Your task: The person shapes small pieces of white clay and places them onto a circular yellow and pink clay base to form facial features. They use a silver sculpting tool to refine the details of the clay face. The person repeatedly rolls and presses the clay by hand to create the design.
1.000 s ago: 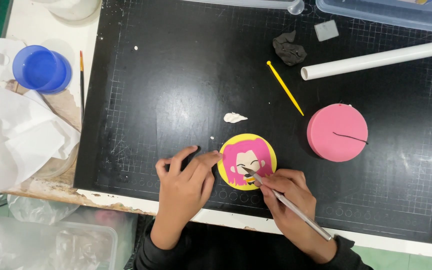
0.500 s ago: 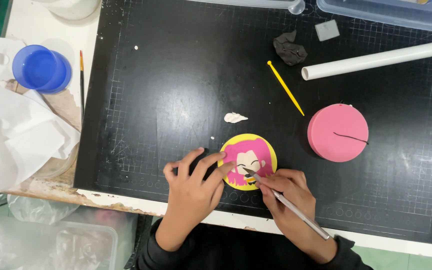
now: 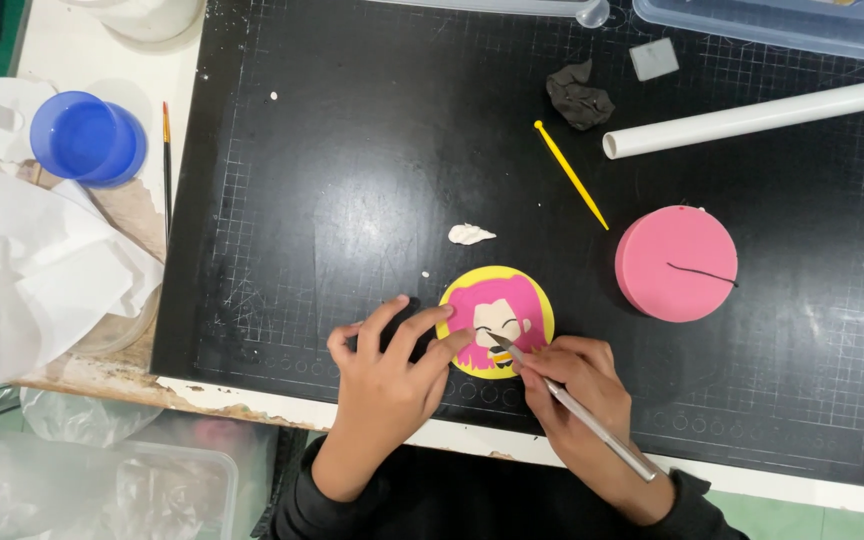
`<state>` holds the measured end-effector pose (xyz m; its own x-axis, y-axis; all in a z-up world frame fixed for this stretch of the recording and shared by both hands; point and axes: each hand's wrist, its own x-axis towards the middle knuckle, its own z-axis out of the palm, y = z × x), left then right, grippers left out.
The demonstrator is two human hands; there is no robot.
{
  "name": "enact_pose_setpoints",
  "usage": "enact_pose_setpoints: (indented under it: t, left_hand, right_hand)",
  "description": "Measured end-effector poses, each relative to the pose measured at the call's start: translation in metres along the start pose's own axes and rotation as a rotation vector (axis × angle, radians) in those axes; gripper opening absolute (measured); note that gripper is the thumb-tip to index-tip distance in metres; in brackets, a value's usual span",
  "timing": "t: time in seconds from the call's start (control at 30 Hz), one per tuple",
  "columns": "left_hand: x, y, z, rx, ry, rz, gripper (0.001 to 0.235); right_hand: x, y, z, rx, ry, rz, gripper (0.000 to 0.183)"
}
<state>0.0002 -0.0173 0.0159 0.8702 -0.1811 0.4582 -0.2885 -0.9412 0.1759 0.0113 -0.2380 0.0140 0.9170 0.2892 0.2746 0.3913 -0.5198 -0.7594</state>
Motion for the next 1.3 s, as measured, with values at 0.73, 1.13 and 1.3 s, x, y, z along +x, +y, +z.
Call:
enact_pose_setpoints:
  t: [0.73,1.13,1.3]
  left_hand:
    - [0.0017,0.0014,0.0000,0.046,-0.031,0.024,0.025]
    - [-0.0012,-0.0024,0.0001,-0.038,-0.028,0.020,0.026]
    - [0.0013,-0.0043,-0.0025,-0.116,0.047,0.005,0.017]
  right_hand:
    - [0.0010,0.0009,-0.0014,0.019,-0.046,0.016,0.019]
    - [-0.0003,0.0016,-0.0023,0.038,-0.038,-0.024,0.014]
    - [0.0059,-0.0061,-0.0046,0.249,0.008,-0.063,0.016]
